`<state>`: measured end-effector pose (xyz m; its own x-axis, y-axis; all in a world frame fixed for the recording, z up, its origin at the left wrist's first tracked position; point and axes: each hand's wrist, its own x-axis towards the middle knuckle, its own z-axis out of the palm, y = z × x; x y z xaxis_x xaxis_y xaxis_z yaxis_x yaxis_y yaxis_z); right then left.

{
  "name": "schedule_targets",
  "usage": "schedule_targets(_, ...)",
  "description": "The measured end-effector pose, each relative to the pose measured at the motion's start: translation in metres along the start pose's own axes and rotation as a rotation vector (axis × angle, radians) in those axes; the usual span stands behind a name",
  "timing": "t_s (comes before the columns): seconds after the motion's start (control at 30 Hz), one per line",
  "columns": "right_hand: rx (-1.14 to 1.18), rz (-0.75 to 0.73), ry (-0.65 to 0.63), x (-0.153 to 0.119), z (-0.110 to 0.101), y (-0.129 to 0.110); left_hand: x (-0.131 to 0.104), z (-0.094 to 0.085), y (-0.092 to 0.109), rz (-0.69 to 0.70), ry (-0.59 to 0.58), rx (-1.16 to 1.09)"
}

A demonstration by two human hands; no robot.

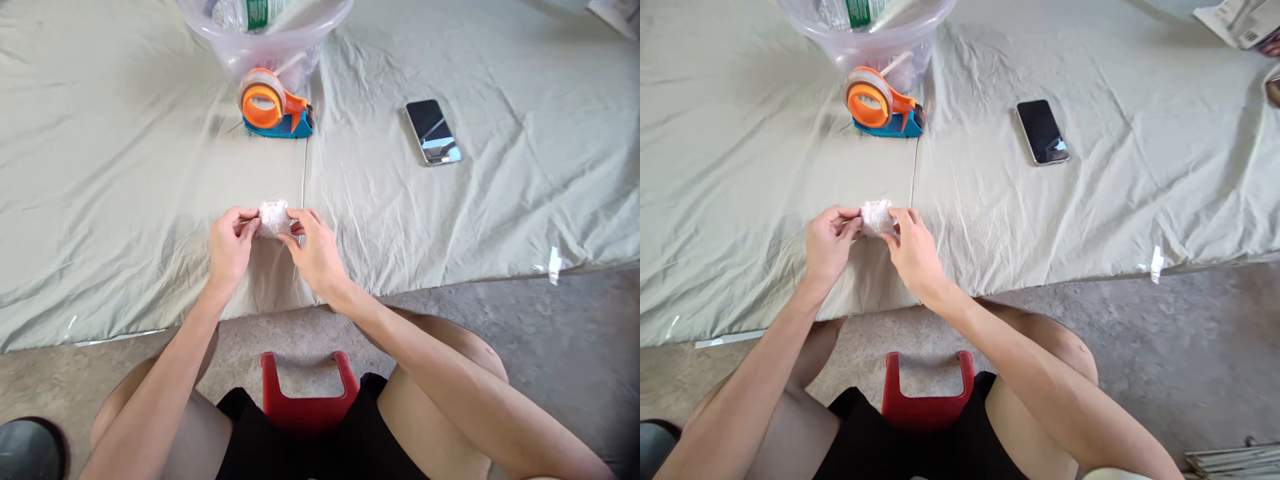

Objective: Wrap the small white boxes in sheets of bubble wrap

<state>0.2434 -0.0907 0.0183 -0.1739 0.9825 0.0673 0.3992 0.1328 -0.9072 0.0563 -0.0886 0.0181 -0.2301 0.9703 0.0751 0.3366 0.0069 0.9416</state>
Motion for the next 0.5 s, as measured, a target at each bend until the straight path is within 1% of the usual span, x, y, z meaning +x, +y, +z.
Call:
schedule_targets(0.13,-0.022,0.002,0.016,0.001,0.002,0.003,-0.003,0.001,0.003,0.006,-0.023,0.011)
schedule_targets(0.23,-0.093,-0.067,0.025,-0.003,0.004,0.002,-0.007,0.004,0.002,0.025,-0.038,0.022)
schedule_targets(0.33,-0.139,-0.119,0.032,-0.004,0.004,-0.002,-0.009,0.007,0.002,0.051,-0.027,0.072)
schedule_targets(0.4,-0.11,-0.094,0.026,-0.001,0.002,-0.007,-0.009,0.007,0.005,0.075,-0.026,0.119)
schedule_targets(0.5,-0.003,0.01,0.041,0.007,-0.002,-0.013,-0.006,0.002,0.01,0.105,-0.015,0.144)
